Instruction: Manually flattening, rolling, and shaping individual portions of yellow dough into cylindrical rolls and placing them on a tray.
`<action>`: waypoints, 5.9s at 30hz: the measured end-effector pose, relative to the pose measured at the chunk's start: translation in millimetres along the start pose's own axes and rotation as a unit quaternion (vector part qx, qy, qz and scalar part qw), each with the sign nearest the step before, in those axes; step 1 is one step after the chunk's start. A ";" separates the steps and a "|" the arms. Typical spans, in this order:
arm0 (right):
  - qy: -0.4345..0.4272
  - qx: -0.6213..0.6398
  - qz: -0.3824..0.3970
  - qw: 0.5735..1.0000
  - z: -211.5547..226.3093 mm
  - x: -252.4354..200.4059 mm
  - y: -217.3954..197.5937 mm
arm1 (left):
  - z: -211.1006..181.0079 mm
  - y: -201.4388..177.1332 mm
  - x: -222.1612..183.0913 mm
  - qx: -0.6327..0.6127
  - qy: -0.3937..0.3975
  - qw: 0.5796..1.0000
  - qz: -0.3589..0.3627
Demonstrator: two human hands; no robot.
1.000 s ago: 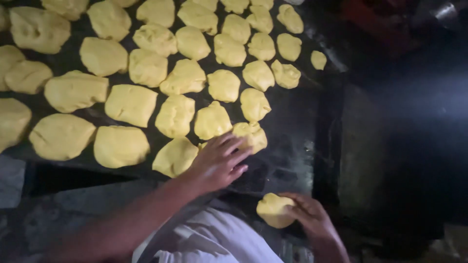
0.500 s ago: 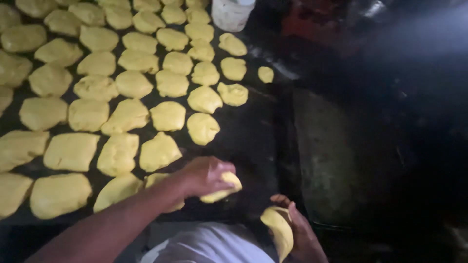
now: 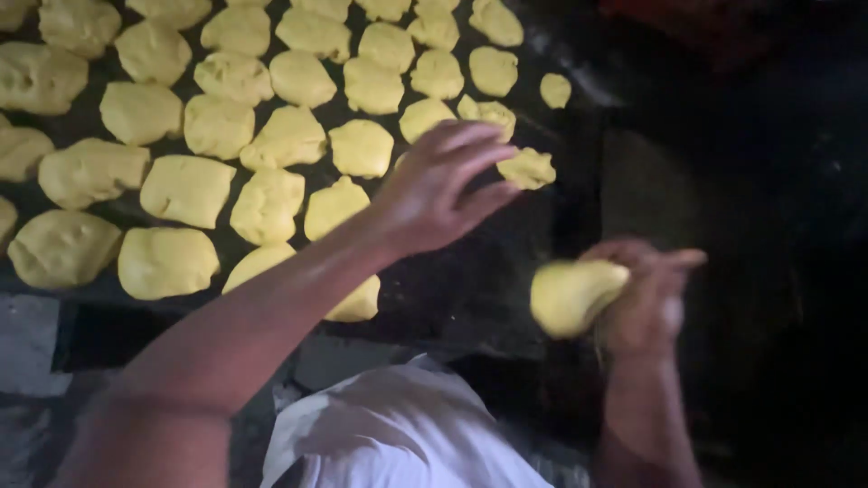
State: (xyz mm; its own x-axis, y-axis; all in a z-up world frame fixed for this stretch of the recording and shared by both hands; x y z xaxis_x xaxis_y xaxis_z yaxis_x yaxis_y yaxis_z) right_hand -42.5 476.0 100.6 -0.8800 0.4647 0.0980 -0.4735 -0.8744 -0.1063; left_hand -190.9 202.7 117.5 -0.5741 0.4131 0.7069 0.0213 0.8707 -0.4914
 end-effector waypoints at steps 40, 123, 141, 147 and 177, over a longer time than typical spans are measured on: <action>-0.305 -0.564 0.085 0.763 -135.1 6.1 115.9 | 49.5 161.6 -103.9 0.217 -0.156 0.958 0.103; -0.278 -0.557 0.057 0.781 -131.8 4.2 109.0 | 30.7 148.0 -98.7 0.255 -0.132 0.952 0.111; -0.248 -0.531 0.139 0.798 -103.6 -135.4 79.7 | 94.2 79.1 -141.9 0.068 -0.175 0.968 0.164; -0.119 -0.247 0.108 0.956 -101.5 -123.6 65.8 | 102.0 73.9 -143.0 0.032 -0.199 0.960 0.196; -0.057 -0.428 0.055 0.901 -78.7 37.4 48.0 | 52.4 90.1 -115.8 0.029 -0.141 0.990 -0.004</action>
State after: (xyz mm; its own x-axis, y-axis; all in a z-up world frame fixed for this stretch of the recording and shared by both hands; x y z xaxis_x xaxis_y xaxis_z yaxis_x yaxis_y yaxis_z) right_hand -101.0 462.4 21.3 -0.9369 0.3218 0.1366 -0.2818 -0.4640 -0.8398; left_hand -165.4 219.3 -35.3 -0.7800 0.3089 0.5442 -0.0253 0.8534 -0.5207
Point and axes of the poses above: each hand's wrist, its own x-axis towards the middle knuckle, its own y-axis out of the palm, z = x × y, the point moved 1 cm from there along x, towards the middle knuckle, and after that the axes turned 4 degrees about -z, right-handed, at the moved point
